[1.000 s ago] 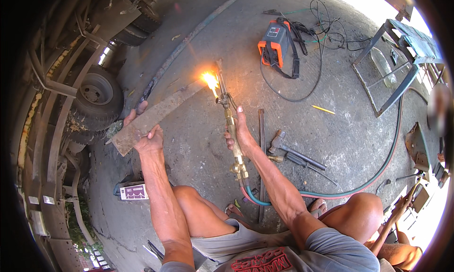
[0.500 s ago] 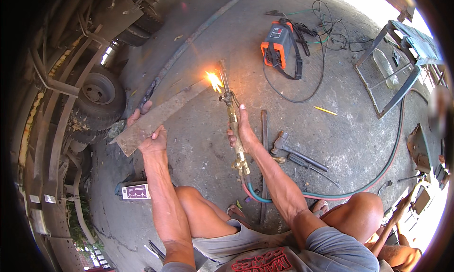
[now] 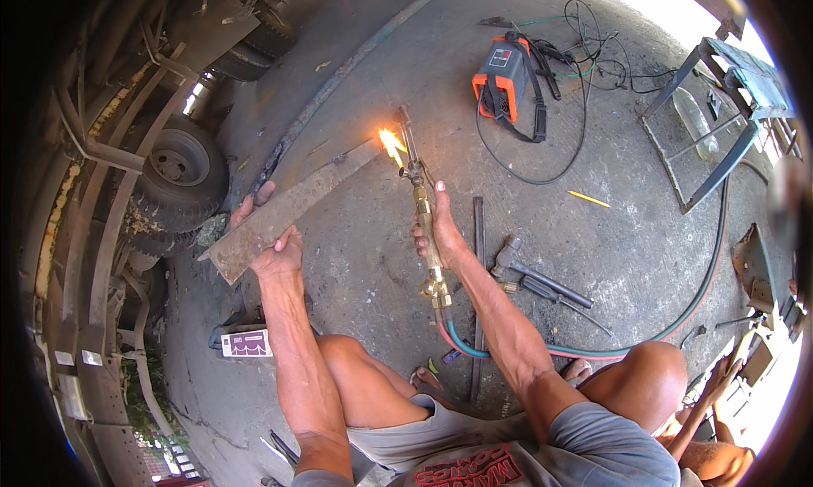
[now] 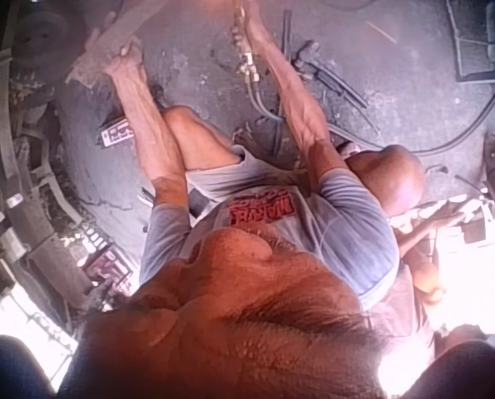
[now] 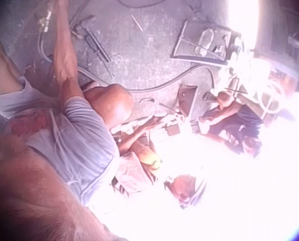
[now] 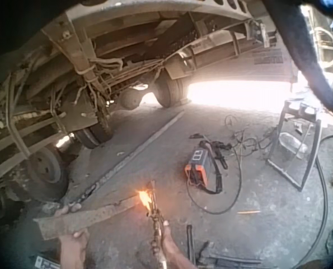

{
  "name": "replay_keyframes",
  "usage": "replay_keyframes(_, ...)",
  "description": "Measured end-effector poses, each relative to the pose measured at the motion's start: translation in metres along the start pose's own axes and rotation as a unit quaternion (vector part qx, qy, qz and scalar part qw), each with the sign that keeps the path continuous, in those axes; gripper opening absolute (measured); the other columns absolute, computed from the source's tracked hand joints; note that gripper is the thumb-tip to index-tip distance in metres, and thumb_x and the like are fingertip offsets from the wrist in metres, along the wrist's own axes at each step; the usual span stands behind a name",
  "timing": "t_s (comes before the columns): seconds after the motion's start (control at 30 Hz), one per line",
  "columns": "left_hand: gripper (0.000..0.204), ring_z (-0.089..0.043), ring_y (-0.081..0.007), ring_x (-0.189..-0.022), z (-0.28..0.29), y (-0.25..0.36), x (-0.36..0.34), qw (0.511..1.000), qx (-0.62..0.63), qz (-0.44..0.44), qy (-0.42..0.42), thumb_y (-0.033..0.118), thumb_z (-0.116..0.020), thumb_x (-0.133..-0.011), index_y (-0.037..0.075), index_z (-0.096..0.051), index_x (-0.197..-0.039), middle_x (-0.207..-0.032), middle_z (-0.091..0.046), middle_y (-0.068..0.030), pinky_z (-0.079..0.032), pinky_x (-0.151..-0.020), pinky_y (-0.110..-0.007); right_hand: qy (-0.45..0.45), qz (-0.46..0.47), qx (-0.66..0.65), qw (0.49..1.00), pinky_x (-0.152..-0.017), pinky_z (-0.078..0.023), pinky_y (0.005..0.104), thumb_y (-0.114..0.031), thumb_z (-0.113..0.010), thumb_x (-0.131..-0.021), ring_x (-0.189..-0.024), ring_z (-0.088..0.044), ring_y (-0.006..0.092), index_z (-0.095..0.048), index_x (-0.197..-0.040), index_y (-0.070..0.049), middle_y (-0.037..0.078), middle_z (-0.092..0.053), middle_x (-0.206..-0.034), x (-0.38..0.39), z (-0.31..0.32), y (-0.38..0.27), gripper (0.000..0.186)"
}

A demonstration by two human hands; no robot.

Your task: The person heats a metal bar with a blowtorch until it glows red, then uses a hammer to strike and shape the heated section. The person repeats the heating and hammering process on the same metal bar.

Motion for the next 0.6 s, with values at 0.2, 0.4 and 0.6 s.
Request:
replay_keyframes(0.2, 0.029, -0.075, -0.0234, -0.075, 0.0018, 0.0001, -0.0005, 1.000, -0.003, -0.001, -0.004, 0.026, -0.058, -0.101, 0.000, -0.065, -0.110, -0.118, -0.073, -0.0226, -0.048, -0.030, -0.025, -0.007, 0.005, 0.006, 1.000, -0.043, -0.037, 0.0262, -0.098, -0.026, -0.085, -0.050, -0.039, 0.0078, -0.044, -0.097, -0.012, -0.003, -0.042, -0.067, 0.0036, -0.0024, 0.0001, 0.088)
replay_keyframes(0.4, 0.027, -0.075, -0.0235, -0.074, -0.0043, -0.0015, 0.0023, 1.000, -0.005, 0.000, 0.015, 0.026, -0.059, -0.100, 0.001, -0.064, -0.108, -0.119, -0.072, -0.0220, -0.047, -0.030, -0.024, -0.016, 0.002, 0.002, 1.000, -0.043, -0.037, 0.0261, -0.099, -0.027, -0.083, -0.049, -0.038, 0.0079, -0.044, -0.097, -0.012, -0.003, -0.042, -0.067, 0.0058, -0.0040, -0.0007, 0.090)
replay_keyframes(0.6, 0.025, -0.074, -0.0225, -0.072, -0.0067, 0.0001, 0.0029, 1.000, -0.010, 0.001, 0.010, 0.025, -0.060, -0.099, 0.002, -0.063, -0.108, -0.118, -0.072, -0.0214, -0.047, -0.029, -0.024, -0.008, -0.005, -0.004, 1.000, -0.043, -0.037, 0.0270, -0.099, -0.028, -0.083, -0.049, -0.039, 0.0081, -0.044, -0.098, -0.011, -0.003, -0.042, -0.066, -0.0006, -0.0020, -0.0009, 0.091)
Point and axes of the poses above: each hand's wrist, its own x-axis away from the middle knuckle, its own z-axis out of the back of the hand, y = z × x, the point moved 2 cm from there along -x, towards the middle knuckle
